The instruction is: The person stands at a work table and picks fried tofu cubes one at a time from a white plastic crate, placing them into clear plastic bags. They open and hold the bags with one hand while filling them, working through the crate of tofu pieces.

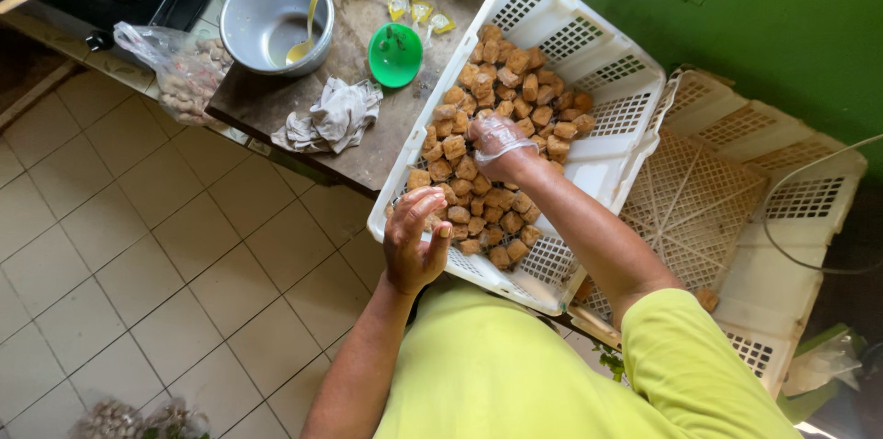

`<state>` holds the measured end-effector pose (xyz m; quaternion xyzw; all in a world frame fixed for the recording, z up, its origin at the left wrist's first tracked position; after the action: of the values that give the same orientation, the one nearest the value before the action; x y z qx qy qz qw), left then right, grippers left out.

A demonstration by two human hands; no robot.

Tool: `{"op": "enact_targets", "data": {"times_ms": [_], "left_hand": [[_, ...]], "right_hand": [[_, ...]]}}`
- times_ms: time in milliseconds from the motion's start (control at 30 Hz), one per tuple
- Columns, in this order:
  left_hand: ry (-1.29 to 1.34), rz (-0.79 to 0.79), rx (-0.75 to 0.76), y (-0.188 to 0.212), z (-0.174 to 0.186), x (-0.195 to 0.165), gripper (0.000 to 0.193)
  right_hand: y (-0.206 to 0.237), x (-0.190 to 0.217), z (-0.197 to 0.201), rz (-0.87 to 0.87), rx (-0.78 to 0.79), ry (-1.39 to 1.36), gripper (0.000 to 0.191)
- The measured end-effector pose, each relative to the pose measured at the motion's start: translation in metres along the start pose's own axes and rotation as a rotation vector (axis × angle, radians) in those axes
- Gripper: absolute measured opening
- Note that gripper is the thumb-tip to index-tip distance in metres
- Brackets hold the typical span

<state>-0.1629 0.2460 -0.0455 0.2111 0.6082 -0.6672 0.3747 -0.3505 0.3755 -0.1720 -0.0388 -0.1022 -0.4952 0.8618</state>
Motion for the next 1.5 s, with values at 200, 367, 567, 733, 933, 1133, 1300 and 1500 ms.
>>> {"op": "enact_targets", "data": {"times_ms": [200,367,567,733,933,1133,1300,1500], "left_hand": [[-0.004,-0.042,0.007,-0.004,0.001,-0.004,0.030],[-0.010,-0.015,-0.009,-0.001,0.003,-0.001,0.033],[0.062,-0.021,-0.090,0.002,0.013,-0.002,0.039],[0.069,-0.039,-0.096,-0.001,0.015,-0.005,0.037],[0.001,-0.004,-0.105,0.000,0.019,-0.011,0.041],[-0.065,-0.034,-0.110,-0.012,0.010,-0.025,0.037],[-0.122,-0.045,-0.105,-0.011,-0.001,-0.023,0.034],[-0.256,0.030,0.057,-0.011,-0.024,0.003,0.031]], "right_hand": [[0.012,-0.058,-0.016,-0.419,0.366,-0.210,0.028],[0.013,-0.081,0.027,-0.357,0.016,-0.307,0.047],[0.086,-0.073,0.026,-0.244,0.028,-0.419,0.037],[0.212,-0.068,0.031,-0.195,-0.063,-0.441,0.036],[0.326,-0.080,-0.020,-0.408,-0.391,-0.832,0.033],[0.336,-0.072,-0.008,-0.288,-0.470,-0.524,0.039],[0.330,-0.058,0.019,-0.219,-0.573,-0.463,0.043],[0.326,-0.065,0.022,-0.158,-0.601,-0.604,0.059]]}}
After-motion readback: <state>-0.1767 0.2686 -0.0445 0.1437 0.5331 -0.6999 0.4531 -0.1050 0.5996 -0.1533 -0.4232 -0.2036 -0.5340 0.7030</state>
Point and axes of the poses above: each hand's wrist, its own y-axis away from the middle knuckle, its own z-axis out of the back of the hand, x = y × z, the point moved 10 cm from there along -y, towards the middle knuckle, and after that the axes turned 12 degrees about y, right-handed, at the moved point
